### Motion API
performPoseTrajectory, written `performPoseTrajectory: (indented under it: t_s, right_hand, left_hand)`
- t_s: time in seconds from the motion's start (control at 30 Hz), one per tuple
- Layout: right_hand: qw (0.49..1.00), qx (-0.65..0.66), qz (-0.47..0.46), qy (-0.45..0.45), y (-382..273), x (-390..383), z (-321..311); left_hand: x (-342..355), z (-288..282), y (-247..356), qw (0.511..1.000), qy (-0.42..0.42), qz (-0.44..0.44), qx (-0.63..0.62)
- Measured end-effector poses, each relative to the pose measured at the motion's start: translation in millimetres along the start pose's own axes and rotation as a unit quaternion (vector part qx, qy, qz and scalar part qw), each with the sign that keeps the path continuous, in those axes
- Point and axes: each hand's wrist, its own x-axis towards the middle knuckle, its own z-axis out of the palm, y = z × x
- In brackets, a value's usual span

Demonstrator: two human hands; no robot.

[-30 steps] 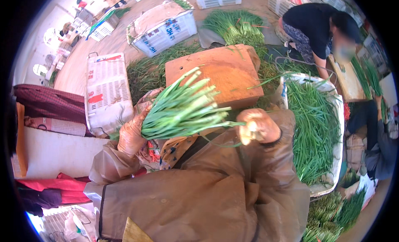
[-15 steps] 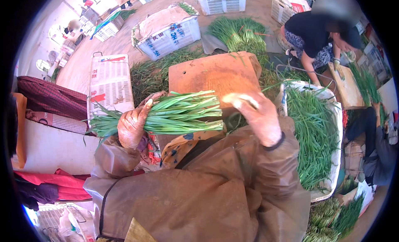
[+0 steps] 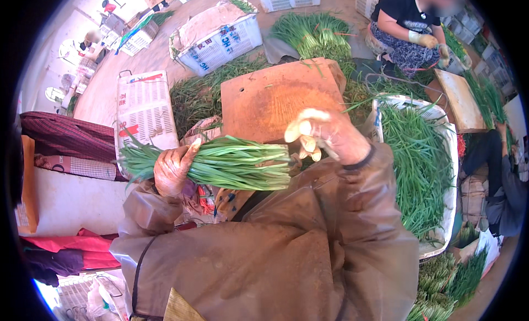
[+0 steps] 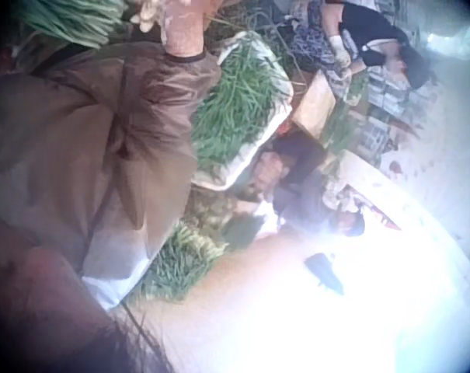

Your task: The person picks up bunches of green onions from a crate, aligns the stalks on a board, removes damaged outer layers by hand, and secures them with a red tie.

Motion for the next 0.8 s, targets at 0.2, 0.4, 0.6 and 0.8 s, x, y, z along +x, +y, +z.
performPoseTrajectory:
  t_s: [0.2, 0.4, 0.6, 0.8]
  right_hand:
    - [0.87, -0.492, 0.032, 0.022, 6, 27, 20]
    - [0.819, -0.572, 0.012, 0.04, 41, 56, 46]
    - [0.657, -0.739, -0.101, 0.106, 82, 36, 13]
    - [0.523, -0.796, 0.244, 0.182, 107, -5, -109]
  left_hand:
    - [1, 5, 1, 1.0, 0.008, 0.011, 0.003]
    - [10, 5, 3, 0.997, -0.068, 0.038, -0.014]
    - [0, 0, 8, 0.995, -0.089, 0.048, -0.003]
    - [-19, -5, -19, 0.963, -0.236, -0.082, -0.103]
